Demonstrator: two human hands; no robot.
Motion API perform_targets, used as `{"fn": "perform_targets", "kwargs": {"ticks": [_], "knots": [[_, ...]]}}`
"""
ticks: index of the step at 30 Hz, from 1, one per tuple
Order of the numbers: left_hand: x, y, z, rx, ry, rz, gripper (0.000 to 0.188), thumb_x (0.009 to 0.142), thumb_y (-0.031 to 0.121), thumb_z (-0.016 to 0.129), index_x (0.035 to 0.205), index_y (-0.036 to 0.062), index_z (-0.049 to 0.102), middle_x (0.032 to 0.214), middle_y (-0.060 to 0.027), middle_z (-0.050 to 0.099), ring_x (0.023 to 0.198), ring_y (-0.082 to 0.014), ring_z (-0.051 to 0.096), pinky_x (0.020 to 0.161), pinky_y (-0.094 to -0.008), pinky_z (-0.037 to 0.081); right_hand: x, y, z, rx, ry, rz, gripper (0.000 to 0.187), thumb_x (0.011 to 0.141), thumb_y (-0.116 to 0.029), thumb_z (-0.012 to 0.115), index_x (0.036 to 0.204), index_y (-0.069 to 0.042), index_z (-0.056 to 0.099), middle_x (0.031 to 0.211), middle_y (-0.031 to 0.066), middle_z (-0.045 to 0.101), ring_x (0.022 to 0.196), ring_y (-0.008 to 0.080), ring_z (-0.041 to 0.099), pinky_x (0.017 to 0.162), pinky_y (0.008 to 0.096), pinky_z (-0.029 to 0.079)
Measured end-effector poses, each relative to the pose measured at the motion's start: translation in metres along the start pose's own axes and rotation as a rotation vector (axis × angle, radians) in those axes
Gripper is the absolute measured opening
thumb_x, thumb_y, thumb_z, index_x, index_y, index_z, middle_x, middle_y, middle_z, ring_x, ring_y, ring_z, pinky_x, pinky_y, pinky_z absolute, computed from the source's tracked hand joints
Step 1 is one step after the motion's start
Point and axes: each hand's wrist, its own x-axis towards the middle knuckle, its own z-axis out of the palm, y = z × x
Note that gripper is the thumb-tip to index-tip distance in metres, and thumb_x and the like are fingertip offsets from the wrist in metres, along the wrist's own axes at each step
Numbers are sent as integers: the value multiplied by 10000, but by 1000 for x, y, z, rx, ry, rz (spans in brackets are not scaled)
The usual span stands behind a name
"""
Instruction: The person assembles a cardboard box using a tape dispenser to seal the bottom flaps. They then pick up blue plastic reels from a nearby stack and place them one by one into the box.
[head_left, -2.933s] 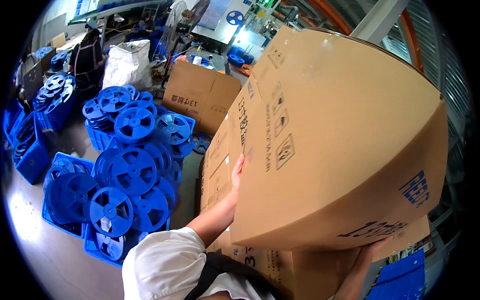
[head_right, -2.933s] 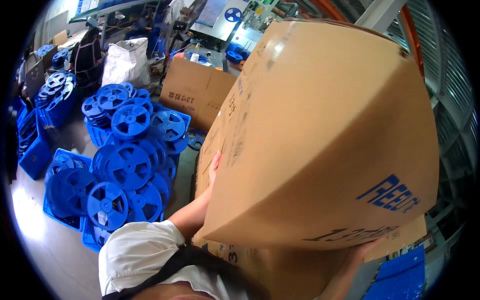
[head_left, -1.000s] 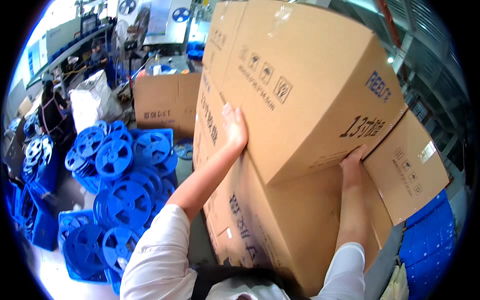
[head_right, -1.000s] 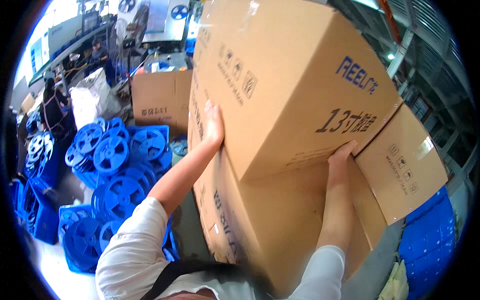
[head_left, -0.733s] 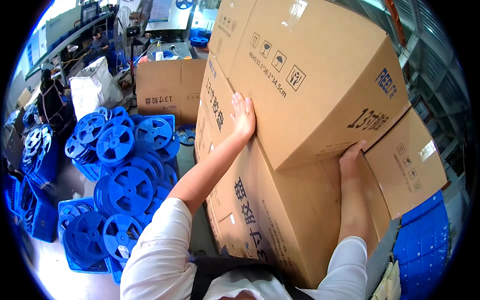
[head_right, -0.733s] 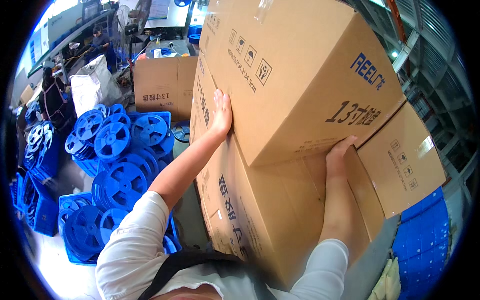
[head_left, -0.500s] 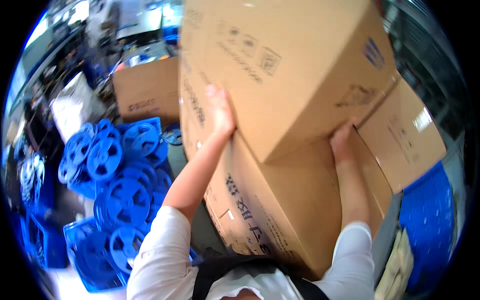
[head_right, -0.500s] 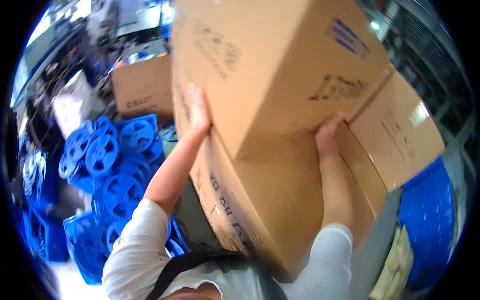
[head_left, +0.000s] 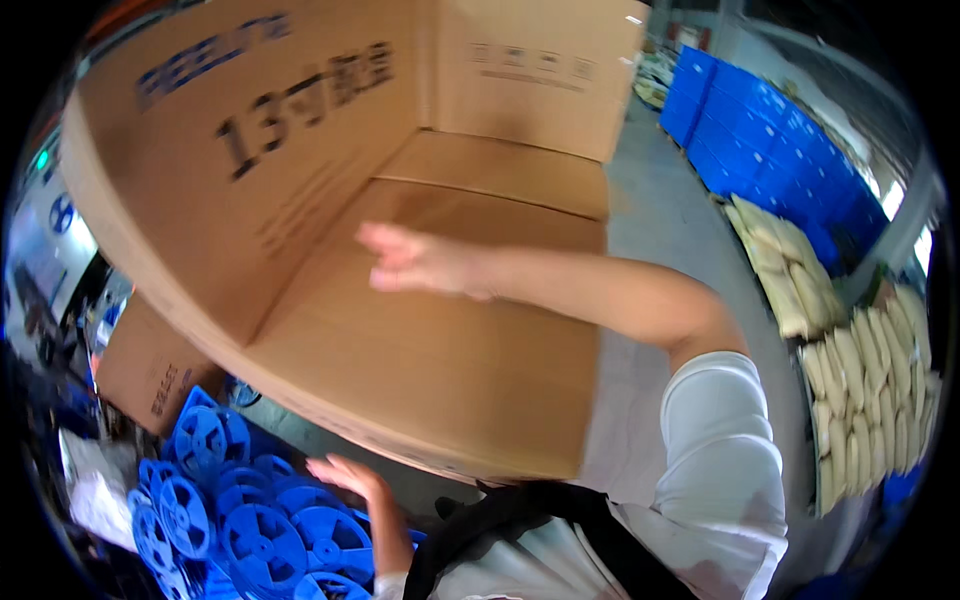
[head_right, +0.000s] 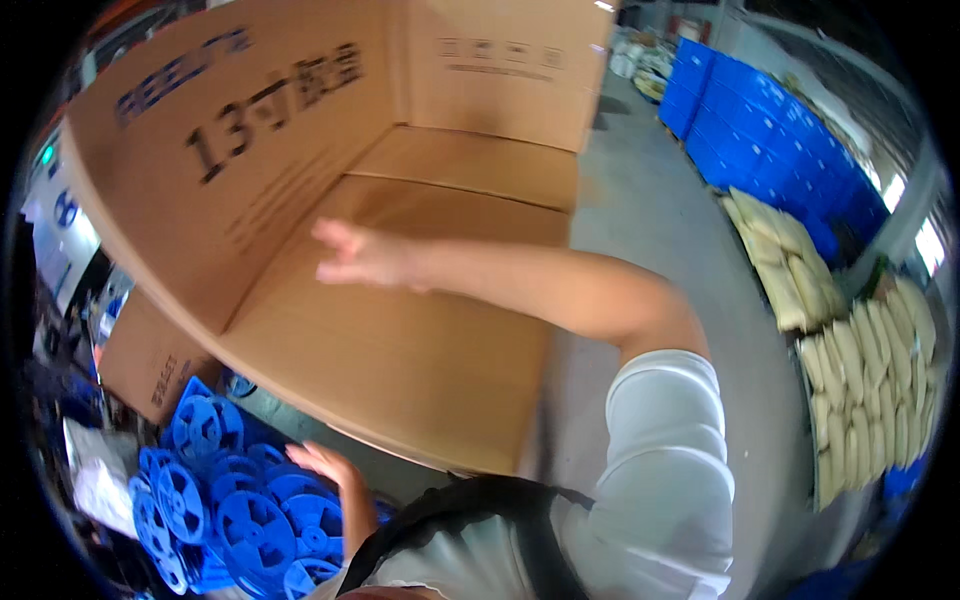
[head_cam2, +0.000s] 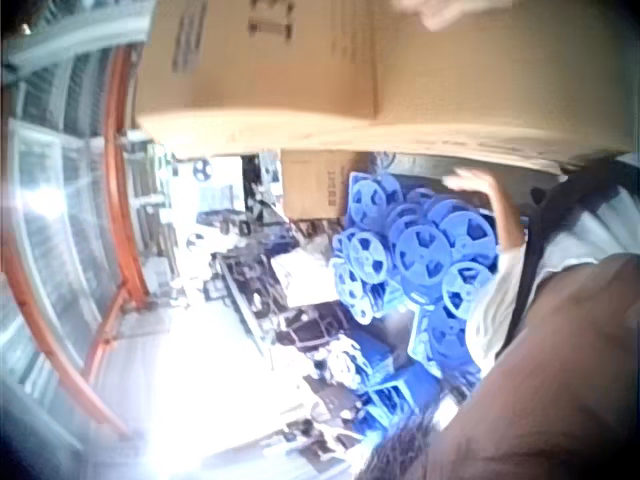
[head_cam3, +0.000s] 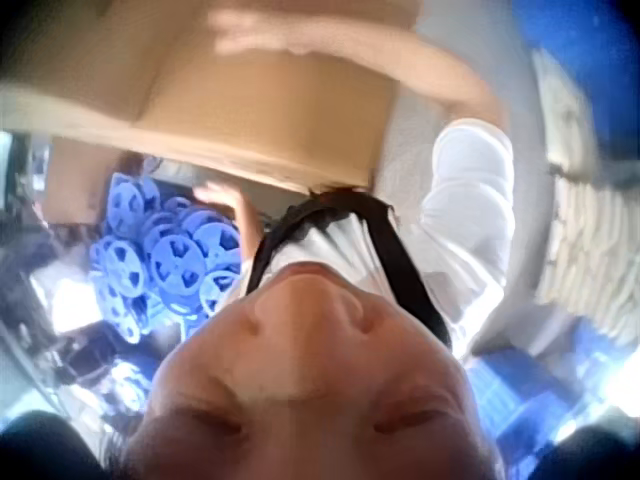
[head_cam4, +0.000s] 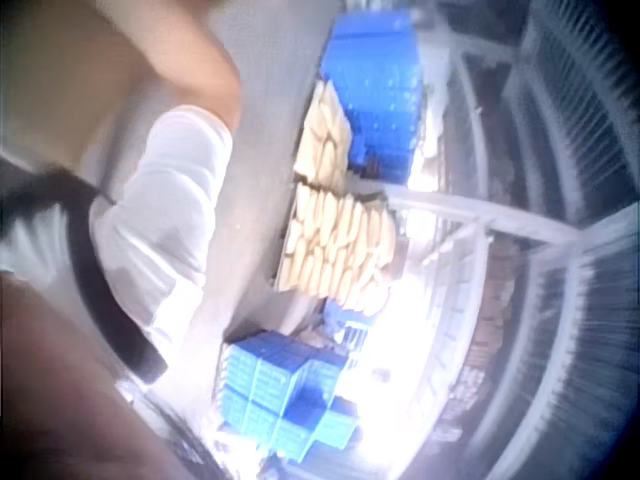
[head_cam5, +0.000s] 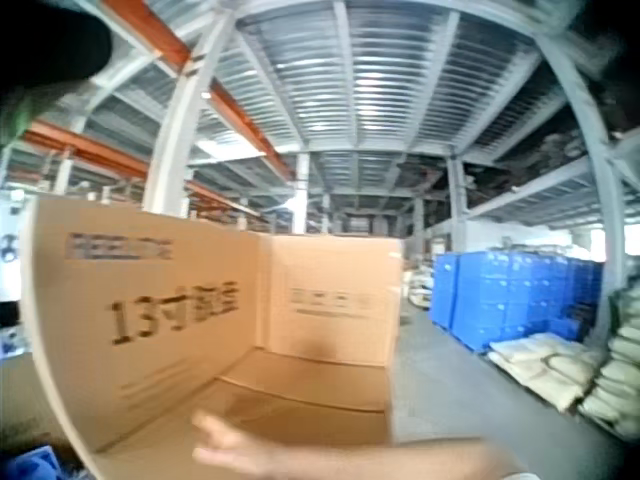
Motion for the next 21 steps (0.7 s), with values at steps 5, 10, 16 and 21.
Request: {"fn": "perform_targets", "kwargs": {"ticks": [5, 10, 16, 21], "knots": [[-228, -94, -73, 536, -256, 527, 514, 978, 363, 389, 1352, 13, 424, 1399, -214, 403, 1306, -323, 372, 1100, -441, 242, -212, -45, -13, -359, -261, -352, 265, 861, -178, 635, 1091, -63, 573, 998, 75, 624, 902, 202, 608, 762, 326, 492], [-290, -59, -48, 616, -1230, 62, 514, 973, 370, 390, 1335, 9, 439, 1381, -213, 422, 1292, -322, 390, 1088, -431, 262, -392, 24, -60, -2, 65, -143, 103, 873, -120, 620, 911, -39, 569, 777, 53, 616, 679, 138, 608, 604, 284, 481], [-311, -4, 21, 617, -1507, -47, 516, 968, 379, 392, 1315, 4, 457, 1360, -211, 446, 1275, -321, 411, 1074, -420, 285, -507, 135, -62, 514, 457, 104, 121, 930, -103, 541, 835, -36, 508, 679, 35, 539, 570, 97, 512, 544, 248, 420], [-358, 31, 116, 771, -1755, 10, 519, 963, 387, 393, 1299, 0, 472, 1342, -210, 465, 1261, -320, 428, 1062, -411, 305, -529, 214, -121, 484, 609, 155, 169, 944, -154, 520, 818, -44, 497, 632, 28, 527, 564, 100, 510, 530, 254, 413]]}}
